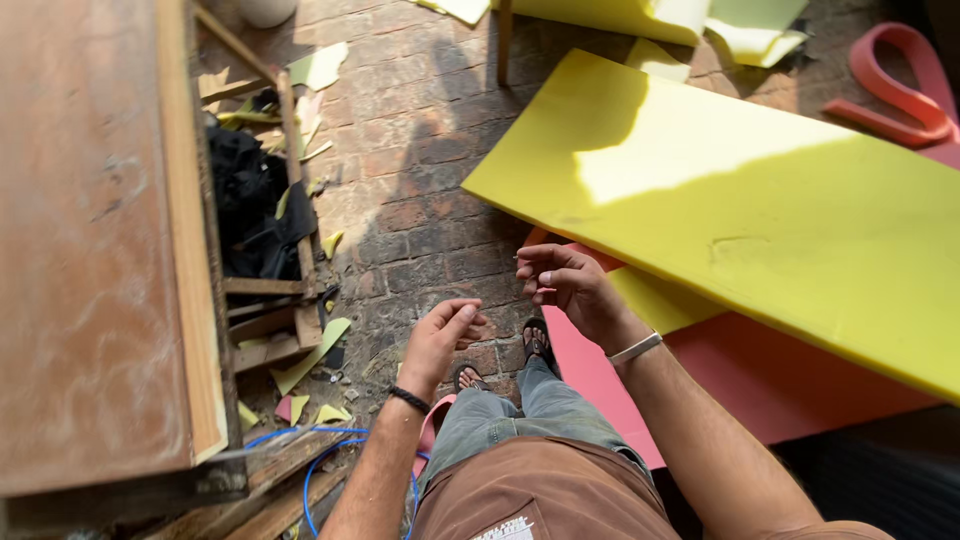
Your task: The person uses a pneumatic spray gun to apply a white coating onto a rectangular wooden board. They move the spray gun across the surface in sweeping motions, then set the tool down and handle yellow foam sheets.
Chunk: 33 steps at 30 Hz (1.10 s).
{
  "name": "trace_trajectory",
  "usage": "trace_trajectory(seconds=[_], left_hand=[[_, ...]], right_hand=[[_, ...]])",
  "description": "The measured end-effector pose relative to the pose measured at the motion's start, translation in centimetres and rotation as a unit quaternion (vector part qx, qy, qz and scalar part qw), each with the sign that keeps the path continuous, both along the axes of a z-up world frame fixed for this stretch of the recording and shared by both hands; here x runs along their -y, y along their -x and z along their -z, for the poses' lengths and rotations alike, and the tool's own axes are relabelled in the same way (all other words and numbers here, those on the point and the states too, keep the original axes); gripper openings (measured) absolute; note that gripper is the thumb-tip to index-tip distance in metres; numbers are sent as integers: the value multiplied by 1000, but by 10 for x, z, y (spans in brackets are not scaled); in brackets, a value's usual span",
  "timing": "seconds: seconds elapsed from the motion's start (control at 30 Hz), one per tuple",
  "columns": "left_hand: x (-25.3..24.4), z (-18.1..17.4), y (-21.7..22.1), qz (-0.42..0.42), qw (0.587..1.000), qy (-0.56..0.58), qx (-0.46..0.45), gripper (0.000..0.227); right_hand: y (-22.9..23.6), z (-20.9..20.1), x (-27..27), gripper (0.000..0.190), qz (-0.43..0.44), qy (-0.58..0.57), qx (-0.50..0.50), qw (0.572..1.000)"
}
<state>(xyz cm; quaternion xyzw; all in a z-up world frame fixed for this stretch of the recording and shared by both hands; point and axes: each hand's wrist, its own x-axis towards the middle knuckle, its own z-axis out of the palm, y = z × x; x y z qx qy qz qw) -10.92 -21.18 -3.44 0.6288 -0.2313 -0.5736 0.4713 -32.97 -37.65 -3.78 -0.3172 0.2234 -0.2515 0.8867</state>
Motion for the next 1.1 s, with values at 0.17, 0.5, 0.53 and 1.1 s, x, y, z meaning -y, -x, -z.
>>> trace_trajectory(seconds=[0.17, 0.5, 0.53, 1.1], left_hand=[[23, 45, 13, 85, 993, -83, 10, 30], [118, 195, 57, 239, 946, -218, 1, 29], [136, 212, 62, 257, 942, -216, 5, 29], [181, 406, 71, 363, 873, -325, 29, 45]], right_hand=[[67, 110, 20, 39, -8, 227, -557, 799], [171, 286, 54, 67, -64, 74, -800, 591], [178, 303, 61, 68, -81, 46, -809, 581], [188, 546, 90, 98, -303, 25, -836, 457]])
